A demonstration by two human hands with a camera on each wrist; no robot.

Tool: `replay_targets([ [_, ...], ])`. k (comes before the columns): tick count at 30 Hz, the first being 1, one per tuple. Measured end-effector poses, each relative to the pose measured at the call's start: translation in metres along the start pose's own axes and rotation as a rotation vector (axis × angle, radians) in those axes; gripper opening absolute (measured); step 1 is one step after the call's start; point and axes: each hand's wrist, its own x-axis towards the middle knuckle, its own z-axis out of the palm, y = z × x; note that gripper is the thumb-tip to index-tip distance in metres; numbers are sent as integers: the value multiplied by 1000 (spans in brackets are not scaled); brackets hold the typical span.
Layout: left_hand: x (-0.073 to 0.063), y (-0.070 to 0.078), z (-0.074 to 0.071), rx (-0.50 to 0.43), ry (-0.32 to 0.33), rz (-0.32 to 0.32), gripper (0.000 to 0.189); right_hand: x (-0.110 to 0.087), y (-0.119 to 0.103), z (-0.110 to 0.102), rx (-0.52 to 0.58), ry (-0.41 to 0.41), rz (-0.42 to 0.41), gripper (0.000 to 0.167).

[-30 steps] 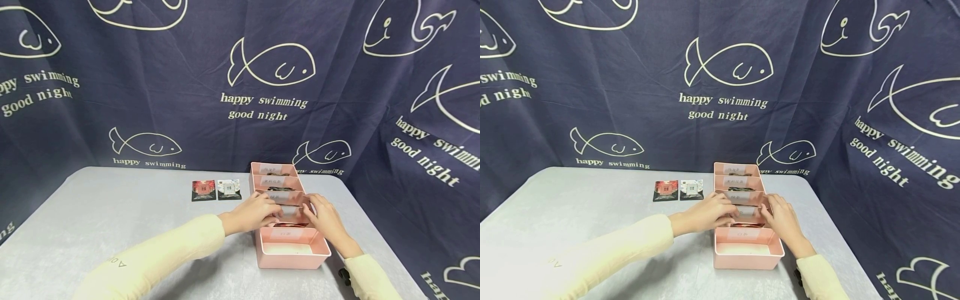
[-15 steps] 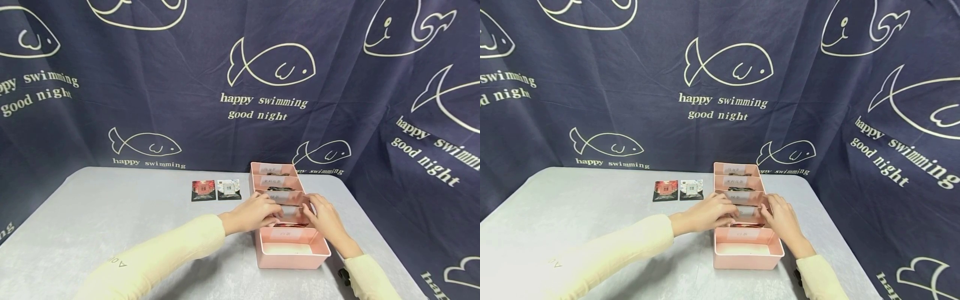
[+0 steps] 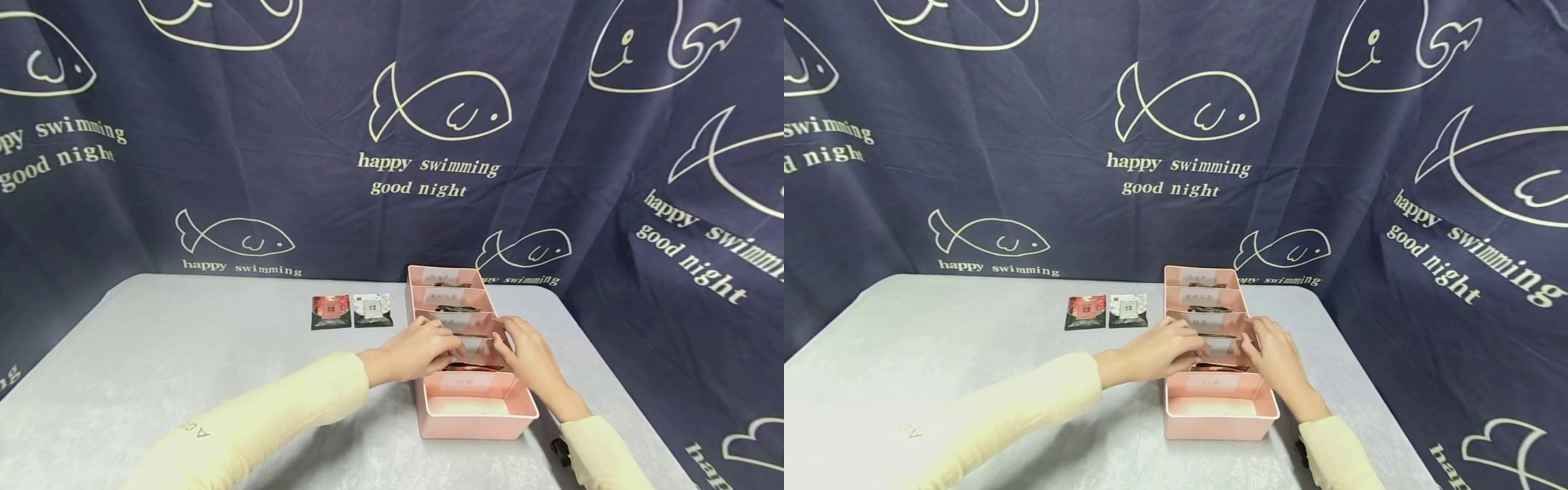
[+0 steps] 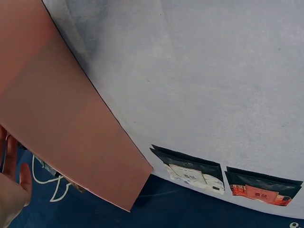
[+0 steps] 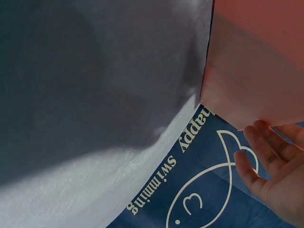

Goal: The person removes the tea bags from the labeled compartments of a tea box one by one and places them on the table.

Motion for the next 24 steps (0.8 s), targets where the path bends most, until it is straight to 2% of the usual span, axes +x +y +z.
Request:
replay_targets([
  [13,1,-2,5,-14,52,34,18,0,0,0,2,1,-1,26],
  [24,1,0,7,-45,21,19,21,0,0,0,14,2,6,26],
])
